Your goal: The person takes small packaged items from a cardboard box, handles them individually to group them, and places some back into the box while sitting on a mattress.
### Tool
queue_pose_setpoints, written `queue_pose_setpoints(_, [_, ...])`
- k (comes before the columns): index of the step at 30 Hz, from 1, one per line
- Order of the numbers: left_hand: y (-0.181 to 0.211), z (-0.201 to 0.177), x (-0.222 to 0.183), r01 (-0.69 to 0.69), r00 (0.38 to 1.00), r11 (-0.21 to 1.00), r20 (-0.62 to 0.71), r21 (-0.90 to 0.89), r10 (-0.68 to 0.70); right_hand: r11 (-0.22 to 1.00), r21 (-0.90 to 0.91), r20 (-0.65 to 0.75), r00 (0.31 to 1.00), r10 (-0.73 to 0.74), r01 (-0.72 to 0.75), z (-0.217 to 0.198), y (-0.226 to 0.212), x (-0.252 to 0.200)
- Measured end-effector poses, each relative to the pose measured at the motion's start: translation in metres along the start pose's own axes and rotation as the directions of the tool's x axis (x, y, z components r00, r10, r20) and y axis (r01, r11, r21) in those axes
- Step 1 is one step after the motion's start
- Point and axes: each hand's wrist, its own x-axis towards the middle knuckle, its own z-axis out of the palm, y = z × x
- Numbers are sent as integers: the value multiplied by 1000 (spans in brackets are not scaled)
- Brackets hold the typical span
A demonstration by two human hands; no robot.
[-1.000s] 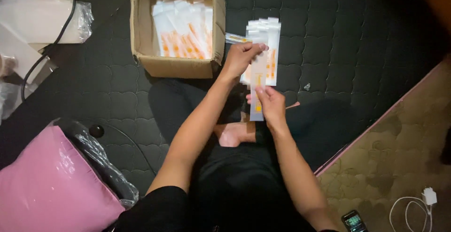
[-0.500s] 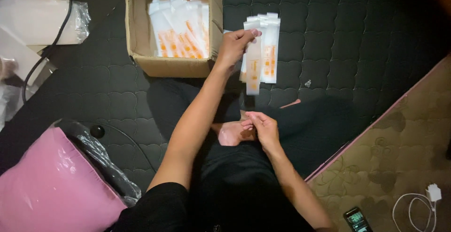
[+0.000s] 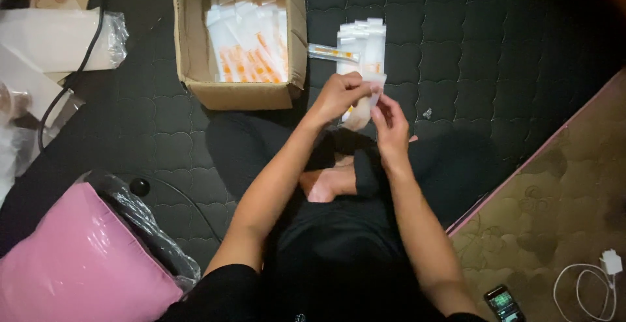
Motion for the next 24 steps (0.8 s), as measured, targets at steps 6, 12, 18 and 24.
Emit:
queue_pose_setpoints(6, [36,-5,-3,10,999,1000,-44,17,-10,987,-23,-31,987,159,-160,12,-2,17])
queue_pose_setpoints(12, [59,-10,7,192,950,962,-209,-197,-232,966,17,56,965,258,-259,6,29,-22])
queue_pose_setpoints(18, [51,-27,16,200,935,954,-248,-223,-254,915,94,119,917,381,-392,-5,39,-69])
queue_pose_setpoints(24, [13,-17,28,196,937,941,-231,-274,-262,901,158,118,914,389,-404,-10,52,-81])
